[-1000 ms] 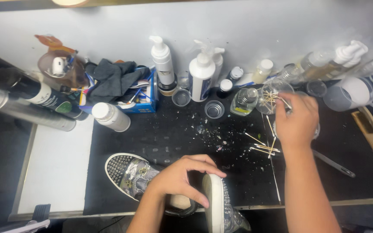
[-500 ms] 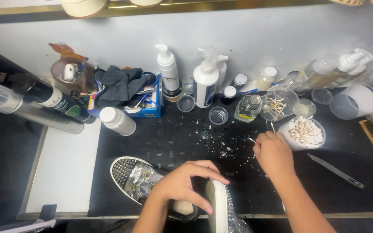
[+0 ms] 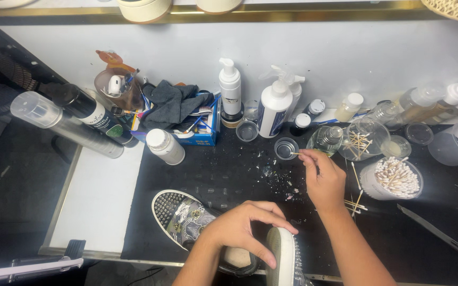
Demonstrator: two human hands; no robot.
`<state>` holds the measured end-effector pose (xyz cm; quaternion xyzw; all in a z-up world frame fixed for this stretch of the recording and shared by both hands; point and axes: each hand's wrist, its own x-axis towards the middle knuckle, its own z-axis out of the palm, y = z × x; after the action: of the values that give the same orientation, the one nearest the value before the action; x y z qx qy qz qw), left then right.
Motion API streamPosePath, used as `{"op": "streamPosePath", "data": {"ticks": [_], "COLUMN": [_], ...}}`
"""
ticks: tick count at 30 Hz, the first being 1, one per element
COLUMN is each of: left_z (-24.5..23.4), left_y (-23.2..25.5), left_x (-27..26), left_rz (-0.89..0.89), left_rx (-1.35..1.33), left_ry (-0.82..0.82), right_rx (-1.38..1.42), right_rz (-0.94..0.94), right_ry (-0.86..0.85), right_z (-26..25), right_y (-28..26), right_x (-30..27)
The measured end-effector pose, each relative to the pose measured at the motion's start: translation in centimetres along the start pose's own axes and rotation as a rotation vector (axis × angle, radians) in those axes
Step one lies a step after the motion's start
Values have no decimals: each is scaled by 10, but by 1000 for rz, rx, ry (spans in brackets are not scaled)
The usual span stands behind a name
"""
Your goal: The person cleans the white midsole of a black slip-on shoe using cotton swabs dipped in a liquid. They rotate the shoe to access different sections of the sole and repeatedly dip the swabs into a small container of liquid before continuing to scrub.
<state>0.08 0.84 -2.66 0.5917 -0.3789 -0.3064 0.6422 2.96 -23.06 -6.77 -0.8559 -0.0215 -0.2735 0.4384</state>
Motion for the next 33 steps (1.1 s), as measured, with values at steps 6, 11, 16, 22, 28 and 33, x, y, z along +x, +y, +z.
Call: {"op": "streamPosePath", "data": {"ticks": [6, 11, 16, 22, 28, 33], "left_z": [-1, -2, -1, 0, 0, -1], "left_y": [-4, -5, -4, -4, -4, -2], "left_x": [-2, -1, -1, -1, -1, -1], "left_rz": [5, -3, -10, -19, 2, 4], "left_rx": [28, 18, 23, 12, 25, 41], "left_ry": [6, 5, 4, 11, 10, 6], "right_rx": [-139, -187, -214, -235, -240, -235], "right_rz": [-36, -20, 27, 5, 45, 35], "right_ry": [23, -26, -48, -37, -36, -16], "right_z": [10, 11, 12, 14, 17, 17], "right_y": [13, 17, 19, 23, 28, 27], "right_x": [0, 1, 3, 3, 2, 2]}}
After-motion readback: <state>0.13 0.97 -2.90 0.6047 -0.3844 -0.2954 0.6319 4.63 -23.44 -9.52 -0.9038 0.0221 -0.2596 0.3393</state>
